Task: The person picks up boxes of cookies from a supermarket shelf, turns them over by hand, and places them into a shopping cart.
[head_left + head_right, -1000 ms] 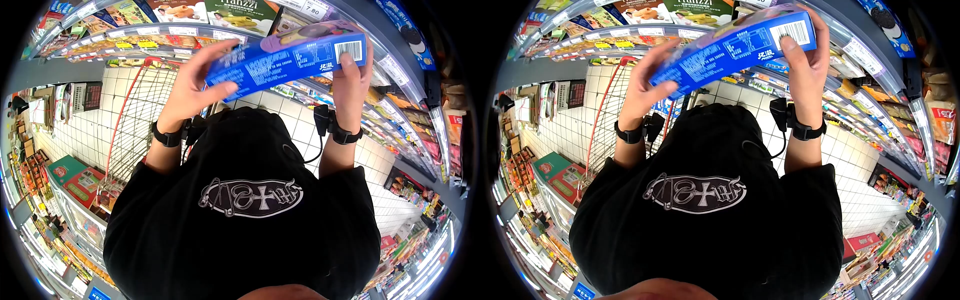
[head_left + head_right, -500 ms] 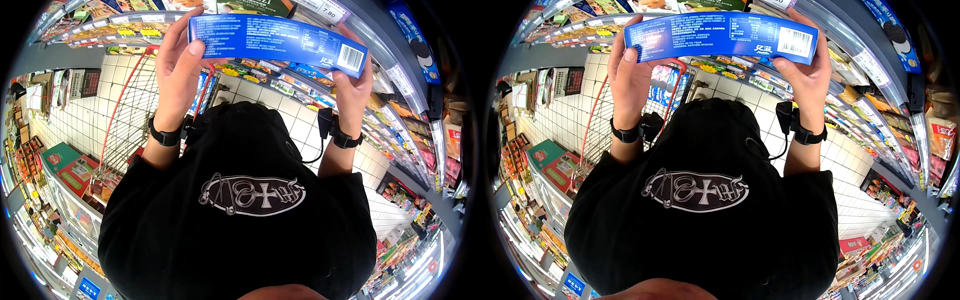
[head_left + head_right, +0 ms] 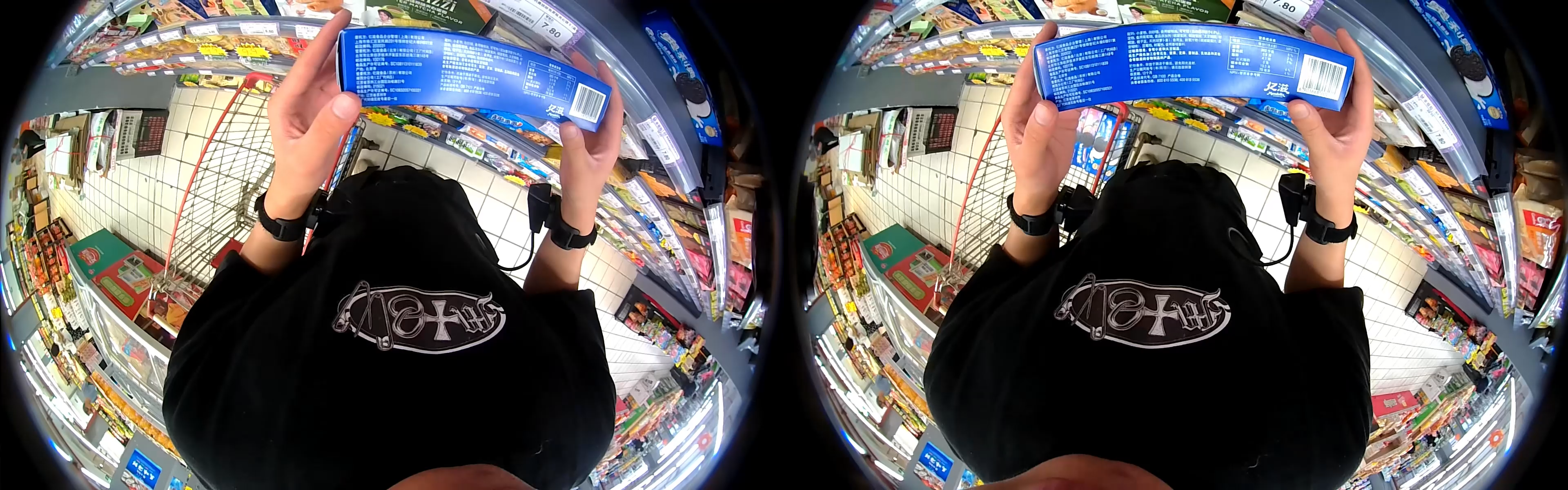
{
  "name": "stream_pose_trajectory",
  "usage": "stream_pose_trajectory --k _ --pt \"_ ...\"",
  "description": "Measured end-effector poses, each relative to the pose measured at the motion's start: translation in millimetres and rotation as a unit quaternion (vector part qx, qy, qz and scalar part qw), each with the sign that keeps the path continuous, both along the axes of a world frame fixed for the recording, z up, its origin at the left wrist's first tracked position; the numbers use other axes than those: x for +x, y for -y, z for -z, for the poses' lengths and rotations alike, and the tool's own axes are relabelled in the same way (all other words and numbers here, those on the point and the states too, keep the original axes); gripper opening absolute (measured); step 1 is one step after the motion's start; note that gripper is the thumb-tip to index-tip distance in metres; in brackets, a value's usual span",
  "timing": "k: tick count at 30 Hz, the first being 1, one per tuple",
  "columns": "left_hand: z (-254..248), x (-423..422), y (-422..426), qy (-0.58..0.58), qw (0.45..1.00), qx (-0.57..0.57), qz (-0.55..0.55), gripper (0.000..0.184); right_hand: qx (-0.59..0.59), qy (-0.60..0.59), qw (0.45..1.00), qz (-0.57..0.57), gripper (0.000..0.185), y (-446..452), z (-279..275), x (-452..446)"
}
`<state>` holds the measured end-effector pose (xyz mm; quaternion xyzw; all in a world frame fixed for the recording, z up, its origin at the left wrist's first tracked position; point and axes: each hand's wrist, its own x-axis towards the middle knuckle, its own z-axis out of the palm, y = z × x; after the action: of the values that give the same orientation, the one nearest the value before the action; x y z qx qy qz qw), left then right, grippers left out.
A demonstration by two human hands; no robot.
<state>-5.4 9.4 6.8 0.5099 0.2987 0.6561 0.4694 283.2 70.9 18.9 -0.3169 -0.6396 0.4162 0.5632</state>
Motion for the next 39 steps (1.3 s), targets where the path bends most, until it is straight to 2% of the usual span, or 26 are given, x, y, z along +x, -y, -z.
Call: stream_pose_trajectory --k 16,19,21,39 --pt "-8.6 6.4 -1.6 -0.031 0.999 0.014 0.007 0.074 -0.008 0.011 1.0 0.012 0.071 10.3 -3.1 5.1" --pt "-8.0 8.4 0.0 -0.013 1.0 -0.014 0.011 0.075 -0.015 0.011 1.0 0.011 0.072 10.9 -1.5 7.4" --pt "-7.2 10.8 -0.6 0.058 0.998 0.018 0.02 0.064 -0.018 0.01 1.0 0.008 0.073 10.5 -0.2 7.2" --pt "1.1 12.1 3.6 0.059 0.998 -0.009 0.002 0.063 -0.037 -0.022 0.999 0.015 0.078 8.4 7.4 9.3"
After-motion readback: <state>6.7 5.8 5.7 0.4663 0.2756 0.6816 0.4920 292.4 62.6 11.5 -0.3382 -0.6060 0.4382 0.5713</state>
